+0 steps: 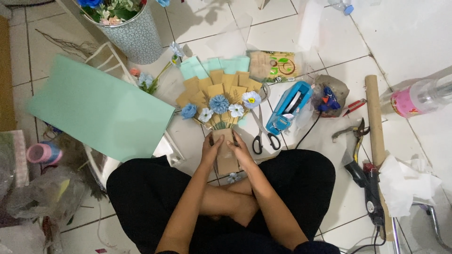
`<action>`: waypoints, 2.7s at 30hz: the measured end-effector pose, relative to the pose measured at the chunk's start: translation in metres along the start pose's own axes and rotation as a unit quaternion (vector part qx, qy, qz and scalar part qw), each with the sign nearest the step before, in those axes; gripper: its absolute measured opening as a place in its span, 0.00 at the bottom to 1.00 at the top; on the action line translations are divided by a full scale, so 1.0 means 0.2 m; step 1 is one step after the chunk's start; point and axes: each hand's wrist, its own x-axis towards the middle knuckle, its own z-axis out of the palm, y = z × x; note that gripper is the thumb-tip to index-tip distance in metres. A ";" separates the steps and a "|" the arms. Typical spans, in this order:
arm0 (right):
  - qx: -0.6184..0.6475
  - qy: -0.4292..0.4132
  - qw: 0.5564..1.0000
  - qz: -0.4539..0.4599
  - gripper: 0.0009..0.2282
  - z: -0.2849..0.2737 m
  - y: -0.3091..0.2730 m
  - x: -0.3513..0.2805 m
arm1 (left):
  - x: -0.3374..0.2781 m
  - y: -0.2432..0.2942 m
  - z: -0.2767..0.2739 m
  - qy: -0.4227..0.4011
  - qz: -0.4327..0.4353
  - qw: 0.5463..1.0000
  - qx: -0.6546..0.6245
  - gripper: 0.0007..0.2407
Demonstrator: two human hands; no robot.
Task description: The person sits on the floor and wraps a small bouquet of artificial flowers with light green and brown paper. They fold the paper around the stems, adjust the layers, and secure the wrapping with tape.
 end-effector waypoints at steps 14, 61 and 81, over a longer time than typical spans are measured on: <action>-0.039 0.017 0.999 0.018 0.28 0.04 0.00 -0.03 | 0.16 -0.19 0.01 0.051 0.000 0.998 0.042 0.33; 0.284 0.176 0.941 0.057 0.18 -0.04 0.42 -0.87 | 0.29 -0.07 0.61 -0.170 0.120 0.961 0.181 0.23; 0.250 0.095 0.947 0.177 0.18 -0.02 0.40 -0.93 | 0.67 -0.33 0.86 -0.034 0.338 0.882 0.327 0.06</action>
